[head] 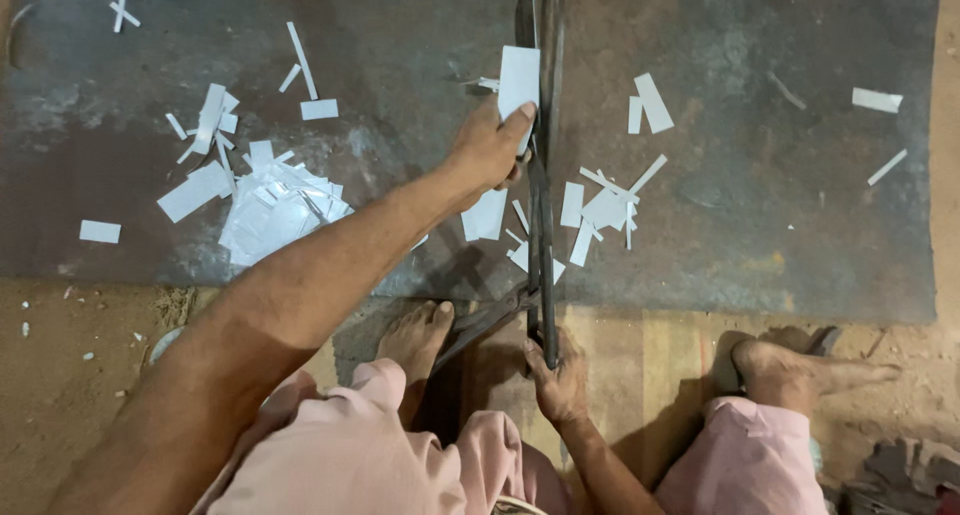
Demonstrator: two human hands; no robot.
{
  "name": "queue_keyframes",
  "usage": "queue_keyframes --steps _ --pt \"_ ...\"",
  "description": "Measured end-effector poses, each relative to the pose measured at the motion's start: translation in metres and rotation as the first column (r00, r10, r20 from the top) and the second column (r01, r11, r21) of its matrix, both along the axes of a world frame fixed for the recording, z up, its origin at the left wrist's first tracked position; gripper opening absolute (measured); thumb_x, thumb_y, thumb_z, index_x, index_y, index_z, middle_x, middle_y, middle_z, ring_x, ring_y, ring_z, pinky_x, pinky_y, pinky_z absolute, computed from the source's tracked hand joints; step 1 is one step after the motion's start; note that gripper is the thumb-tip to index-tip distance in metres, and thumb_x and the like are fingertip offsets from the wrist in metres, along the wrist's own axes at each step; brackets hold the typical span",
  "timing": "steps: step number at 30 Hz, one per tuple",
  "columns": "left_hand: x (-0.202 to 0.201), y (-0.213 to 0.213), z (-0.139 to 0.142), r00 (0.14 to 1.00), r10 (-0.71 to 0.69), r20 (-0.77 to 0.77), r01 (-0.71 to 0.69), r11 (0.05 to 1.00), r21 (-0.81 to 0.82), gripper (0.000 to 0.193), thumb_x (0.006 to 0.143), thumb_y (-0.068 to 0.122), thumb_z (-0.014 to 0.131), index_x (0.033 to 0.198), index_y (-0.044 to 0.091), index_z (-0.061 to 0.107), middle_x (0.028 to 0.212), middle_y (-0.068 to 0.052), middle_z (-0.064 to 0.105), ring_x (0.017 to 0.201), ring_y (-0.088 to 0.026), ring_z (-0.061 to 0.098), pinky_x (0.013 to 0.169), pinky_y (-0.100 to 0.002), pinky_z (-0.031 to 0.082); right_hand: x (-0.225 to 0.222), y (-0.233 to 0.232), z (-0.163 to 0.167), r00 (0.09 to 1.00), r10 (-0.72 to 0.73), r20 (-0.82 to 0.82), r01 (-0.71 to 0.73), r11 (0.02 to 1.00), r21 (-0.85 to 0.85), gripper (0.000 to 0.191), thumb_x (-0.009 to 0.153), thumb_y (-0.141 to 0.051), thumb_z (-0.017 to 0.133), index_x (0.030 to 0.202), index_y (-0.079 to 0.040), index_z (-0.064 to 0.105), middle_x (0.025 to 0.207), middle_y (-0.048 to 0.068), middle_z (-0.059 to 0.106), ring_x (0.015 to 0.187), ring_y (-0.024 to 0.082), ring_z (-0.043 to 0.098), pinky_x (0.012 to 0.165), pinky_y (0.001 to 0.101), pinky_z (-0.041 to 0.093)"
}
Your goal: The person sits on the floor and uses large hand shears to trim white paper pieces into smaller shapes, cutting strips and edges off one piece at a time and setting the cut pieces on the metal sheet.
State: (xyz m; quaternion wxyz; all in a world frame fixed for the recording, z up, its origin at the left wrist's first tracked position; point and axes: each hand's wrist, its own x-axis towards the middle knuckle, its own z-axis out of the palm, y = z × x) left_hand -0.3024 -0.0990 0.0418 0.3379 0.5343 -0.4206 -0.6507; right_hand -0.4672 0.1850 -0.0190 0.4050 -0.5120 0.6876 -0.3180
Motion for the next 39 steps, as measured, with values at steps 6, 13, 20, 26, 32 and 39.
queue_keyframes --steps 6,13,20,26,32,39 --pt "-0.005 -0.005 -0.019 0.999 0.046 -0.009 -0.046 0.993 -0.109 0.037 0.105 0.039 0.054 0.113 0.003 0.062 0.083 -0.003 0.065 0.060 -0.012 0.055 0.045 -0.031 0.046 0.002 0.003 -0.002 0.986 -0.155 0.061 0.133 0.952 0.276 0.044 0.090 -0.036 0.069 0.118 -0.002 0.066 0.081 0.013 0.066 0.072 0.020 0.063 0.065 0.0393 0.053" --pt "-0.004 0.030 -0.012 0.990 -0.023 -0.143 0.046 0.985 0.164 0.038 0.103 0.044 0.052 0.106 0.007 0.051 0.071 -0.002 0.055 0.050 -0.010 0.044 0.039 -0.028 0.041 -0.013 0.019 0.026 0.986 -0.097 0.132 0.059 0.961 0.271 0.056 0.090 -0.033 0.070 0.131 0.003 0.060 0.093 0.015 0.075 0.078 0.022 0.069 0.069 0.0344 0.056" --pt "0.000 0.032 -0.008 0.981 -0.055 -0.188 0.087 0.982 0.168 0.036 0.103 0.043 0.052 0.107 0.008 0.047 0.069 0.000 0.051 0.049 -0.009 0.040 0.040 -0.027 0.038 -0.009 0.016 0.026 0.971 -0.171 0.168 0.099 0.924 0.370 0.074 0.085 -0.039 0.070 0.143 0.003 0.051 0.128 0.020 0.069 0.107 0.026 0.071 0.085 0.0399 0.060" --pt "0.014 0.022 -0.006 0.978 -0.143 -0.154 0.170 0.969 0.177 0.036 0.102 0.042 0.054 0.118 0.010 0.054 0.073 0.003 0.050 0.056 -0.006 0.046 0.042 -0.027 0.039 -0.017 0.018 0.009 0.987 -0.017 0.161 -0.029 0.960 0.279 0.088 0.087 -0.051 0.069 0.148 0.009 0.045 0.139 0.029 0.061 0.130 0.033 0.062 0.108 0.0426 0.049" --pt "0.037 0.006 0.006 0.943 -0.333 0.004 0.329 0.935 0.134 0.038 0.103 0.044 0.050 0.124 0.011 0.053 0.073 0.001 0.051 0.055 -0.009 0.042 0.043 -0.027 0.041 -0.015 0.017 0.002 0.929 -0.098 0.356 -0.033 0.938 0.344 0.095 0.085 -0.051 0.069 0.152 0.007 0.035 0.149 0.030 0.051 0.136 0.035 0.055 0.109 0.0448 0.048" --pt "0.056 -0.021 0.016 0.853 -0.513 0.096 0.501 0.857 0.125 0.044 0.102 0.042 0.053 0.132 0.010 0.054 0.082 0.000 0.055 0.064 -0.009 0.051 0.045 -0.029 0.043 -0.020 0.017 -0.012 0.939 -0.075 0.335 -0.070 0.914 0.401 0.098 0.085 -0.050 0.069 0.158 0.001 0.027 0.156 0.026 0.040 0.143 0.030 0.044 0.110 0.0441 0.046"
